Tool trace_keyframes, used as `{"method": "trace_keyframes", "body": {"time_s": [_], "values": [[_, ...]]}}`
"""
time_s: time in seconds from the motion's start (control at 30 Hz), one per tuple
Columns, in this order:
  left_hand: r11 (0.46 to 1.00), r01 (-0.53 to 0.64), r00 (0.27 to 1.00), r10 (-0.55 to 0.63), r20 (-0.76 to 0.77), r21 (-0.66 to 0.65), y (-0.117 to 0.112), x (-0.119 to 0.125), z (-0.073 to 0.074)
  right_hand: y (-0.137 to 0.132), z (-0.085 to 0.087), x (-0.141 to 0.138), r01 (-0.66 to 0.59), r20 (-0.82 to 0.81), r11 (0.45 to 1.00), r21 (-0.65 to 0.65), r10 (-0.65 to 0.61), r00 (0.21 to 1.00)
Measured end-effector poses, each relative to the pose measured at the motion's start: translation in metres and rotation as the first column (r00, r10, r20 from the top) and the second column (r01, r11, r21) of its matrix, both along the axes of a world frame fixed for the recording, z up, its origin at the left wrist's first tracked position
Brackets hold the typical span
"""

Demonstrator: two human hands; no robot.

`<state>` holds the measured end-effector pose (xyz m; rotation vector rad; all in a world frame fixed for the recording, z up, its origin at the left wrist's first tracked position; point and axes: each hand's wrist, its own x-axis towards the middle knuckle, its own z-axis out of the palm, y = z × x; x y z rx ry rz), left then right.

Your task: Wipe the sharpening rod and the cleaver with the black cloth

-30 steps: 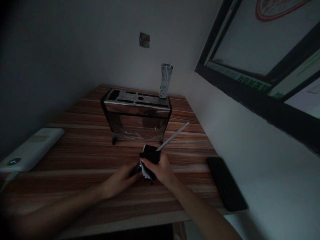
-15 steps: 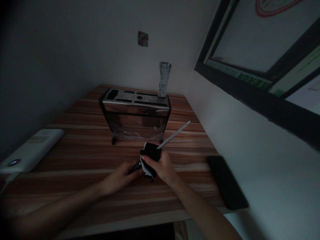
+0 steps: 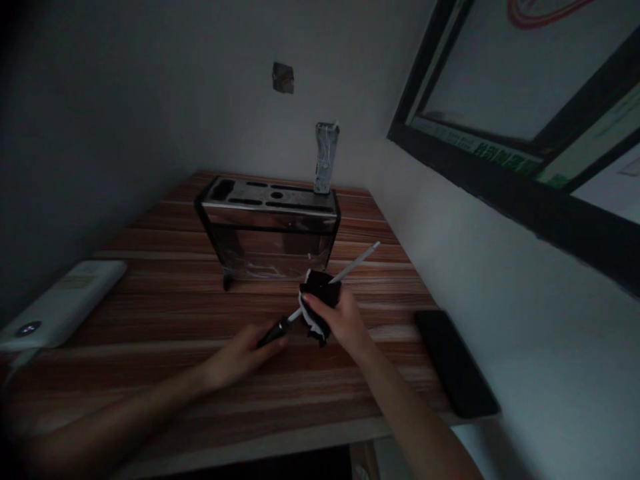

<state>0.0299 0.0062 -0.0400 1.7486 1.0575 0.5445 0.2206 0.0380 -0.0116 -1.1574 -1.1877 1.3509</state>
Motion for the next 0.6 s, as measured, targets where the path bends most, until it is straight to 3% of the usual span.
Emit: {"method": "trace_keyframes", "body": {"time_s": [0.23, 0.6], "values": [[1.000, 0.006, 1.000, -0.006, 0.005, 0.003, 0.000, 0.001, -0.001, 0.014, 0.014, 0.017, 0.173, -0.101, 0.985, 0.004, -0.172, 0.980], [0.999, 0.041, 0.998, -0.040, -0.057, 0.023, -0.001, 0.001, 0.003, 0.030, 0.028, 0.045, 0.433, -0.176, 0.882, 0.183, -0.404, 0.898]]}}
